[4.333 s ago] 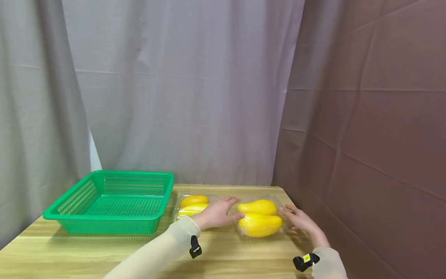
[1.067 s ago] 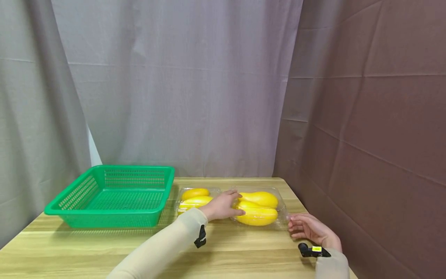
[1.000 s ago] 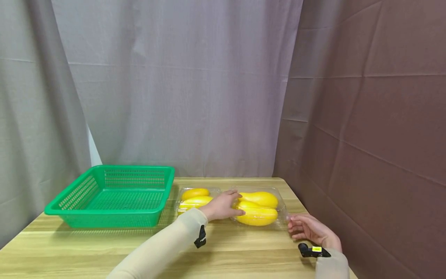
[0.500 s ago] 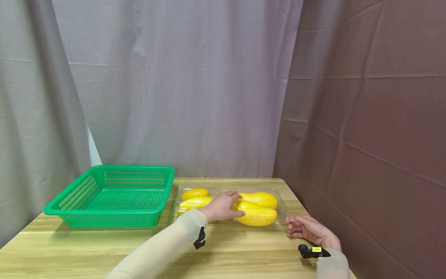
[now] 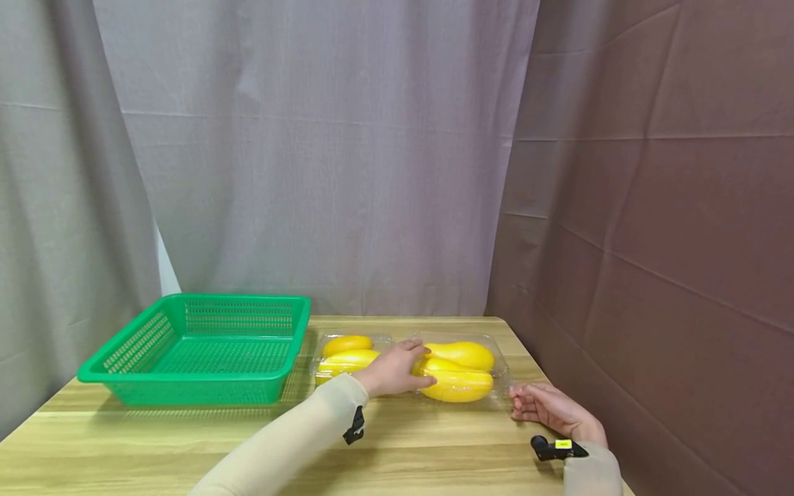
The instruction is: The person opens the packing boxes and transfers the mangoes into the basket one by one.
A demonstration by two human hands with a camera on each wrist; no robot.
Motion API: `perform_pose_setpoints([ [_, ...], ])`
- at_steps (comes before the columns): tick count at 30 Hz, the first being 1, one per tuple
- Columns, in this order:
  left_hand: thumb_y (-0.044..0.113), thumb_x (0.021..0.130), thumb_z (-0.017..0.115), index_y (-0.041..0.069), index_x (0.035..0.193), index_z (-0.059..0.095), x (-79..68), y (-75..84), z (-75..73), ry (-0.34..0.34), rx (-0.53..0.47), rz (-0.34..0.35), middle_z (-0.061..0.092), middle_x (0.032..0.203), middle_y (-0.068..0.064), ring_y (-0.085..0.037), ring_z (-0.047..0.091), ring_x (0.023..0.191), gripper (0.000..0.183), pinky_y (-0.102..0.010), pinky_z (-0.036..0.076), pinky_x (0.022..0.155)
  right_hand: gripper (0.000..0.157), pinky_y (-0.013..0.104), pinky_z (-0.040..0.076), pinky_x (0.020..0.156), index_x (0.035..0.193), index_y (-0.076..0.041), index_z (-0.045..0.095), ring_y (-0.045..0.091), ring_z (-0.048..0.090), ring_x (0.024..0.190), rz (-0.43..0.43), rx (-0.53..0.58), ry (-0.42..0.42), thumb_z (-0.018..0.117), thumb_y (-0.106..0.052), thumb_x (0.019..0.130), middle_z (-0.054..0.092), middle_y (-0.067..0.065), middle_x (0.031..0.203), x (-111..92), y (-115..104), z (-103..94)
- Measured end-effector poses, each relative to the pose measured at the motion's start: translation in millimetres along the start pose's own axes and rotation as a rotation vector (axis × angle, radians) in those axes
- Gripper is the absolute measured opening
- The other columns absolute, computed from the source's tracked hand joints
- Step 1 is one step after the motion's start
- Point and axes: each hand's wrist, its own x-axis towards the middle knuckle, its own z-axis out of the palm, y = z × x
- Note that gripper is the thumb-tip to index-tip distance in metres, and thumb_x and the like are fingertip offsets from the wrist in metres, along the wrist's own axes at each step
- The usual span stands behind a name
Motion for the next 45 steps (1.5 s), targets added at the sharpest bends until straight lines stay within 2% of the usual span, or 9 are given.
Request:
perform_pose_setpoints([
  [5, 0.063, 0.084, 0.051, 0.02, 0.135, 0.049, 0.9, -2.0, 2.9, 0.007, 0.006, 0.008, 0.036, 0.144, -0.007, -0.022, 0.032, 0.132, 0.067, -0.039, 0.034, 0.101, 0.037, 0.043, 0.042, 0.094, 0.122, 0.005, 0.054, 0.019, 0.06, 0.099, -0.015, -0.004, 0.04, 0.026, -0.009, 0.103, 0.063, 0.006, 0.106, 0.0, 2.2, 1.1],
  [10, 0.063, 0.084, 0.051, 0.019, 0.135, 0.049, 1.2, -2.3, 3.5, 0.009, 0.005, 0.013, 0.037, 0.144, -0.008, -0.022, 0.032, 0.132, 0.067, -0.039, 0.034, 0.102, 0.035, 0.041, 0.045, 0.091, 0.118, 0.0, 0.058, 0.012, 0.06, 0.094, -0.008, -0.007, 0.099, 0.029, -0.009, 0.102, 0.063, 0.002, 0.106, 0.4, 4.0, 1.8],
  [16, 0.062, 0.084, 0.052, 0.018, 0.135, 0.049, 1.7, -1.8, 4.1, 0.031, 0.007, 0.015, 0.038, 0.144, -0.008, -0.022, 0.031, 0.133, 0.068, -0.038, 0.035, 0.101, 0.037, 0.04, 0.045, 0.091, 0.116, -0.003, 0.059, 0.012, 0.059, 0.092, -0.005, -0.006, 0.039, 0.025, -0.013, 0.104, 0.06, 0.0, 0.099, 2.4, 4.1, -0.7],
  [23, 0.063, 0.084, 0.051, 0.016, 0.135, 0.049, 1.9, -2.4, 5.7, 0.034, 0.015, 0.016, 0.036, 0.145, -0.009, -0.023, 0.031, 0.133, 0.069, -0.037, 0.035, 0.101, 0.037, 0.041, 0.046, 0.089, 0.114, 0.001, 0.057, 0.015, 0.06, 0.093, -0.017, -0.004, 0.069, 0.024, -0.012, 0.104, 0.059, 0.003, 0.098, 3.8, 5.0, 1.1],
  [26, 0.064, 0.084, 0.049, 0.016, 0.136, 0.048, 0.7, -1.3, 4.4, 0.023, 0.019, 0.011, 0.034, 0.146, -0.008, -0.023, 0.03, 0.133, 0.07, -0.037, 0.034, 0.102, 0.036, 0.042, 0.046, 0.089, 0.113, 0.001, 0.056, 0.016, 0.06, 0.091, 0.016, 0.006, 0.091, 0.024, -0.013, 0.104, 0.06, 0.004, 0.096, 4.3, 4.1, 1.9],
  [30, 0.07, 0.079, 0.05, 0.018, 0.138, 0.046, -0.8, -0.8, 2.6, 0.001, 0.022, -0.001, 0.032, 0.147, -0.007, -0.022, 0.029, 0.134, 0.078, -0.038, 0.033, 0.103, 0.033, 0.042, 0.046, 0.089, 0.112, 0.0, 0.056, 0.018, 0.061, 0.09, 0.064, 0.004, 0.132, 0.028, -0.015, 0.103, 0.063, 0.005, 0.095, 5.1, 1.4, 2.5],
  [35, 0.071, 0.075, 0.055, 0.02, 0.138, 0.044, -2.0, 0.3, 2.3, -0.007, 0.025, -0.012, 0.032, 0.147, -0.005, -0.021, 0.026, 0.135, 0.082, -0.041, 0.034, 0.101, 0.035, 0.045, 0.046, 0.089, 0.118, 0.003, 0.055, 0.021, 0.062, 0.093, 0.1, -0.021, 0.182, 0.032, -0.018, 0.103, 0.064, 0.006, 0.098, 4.5, -0.1, 5.3],
  [41, 0.07, 0.077, 0.054, 0.017, 0.14, 0.043, -0.9, 1.5, 3.4, 0.014, 0.022, -0.009, 0.03, 0.148, -0.006, -0.023, 0.023, 0.136, 0.083, -0.04, 0.032, 0.103, 0.035, 0.046, 0.047, 0.087, 0.116, 0.009, 0.053, 0.021, 0.061, 0.09, 0.162, -0.13, 0.25, 0.039, -0.019, 0.101, 0.063, 0.009, 0.097, 12.0, -2.8, 11.8],
  [45, 0.071, 0.078, 0.052, 0.016, 0.142, 0.039, 0.8, 1.7, 5.6, 0.026, 0.012, -0.027, 0.028, 0.149, -0.008, -0.022, 0.025, 0.136, 0.085, -0.039, 0.033, 0.103, 0.035, 0.045, 0.049, 0.084, 0.111, 0.007, 0.056, 0.02, 0.062, 0.085, 0.187, -0.191, 0.325, 0.046, -0.024, 0.099, 0.063, 0.009, 0.094, 20.5, -5.6, 15.5],
])
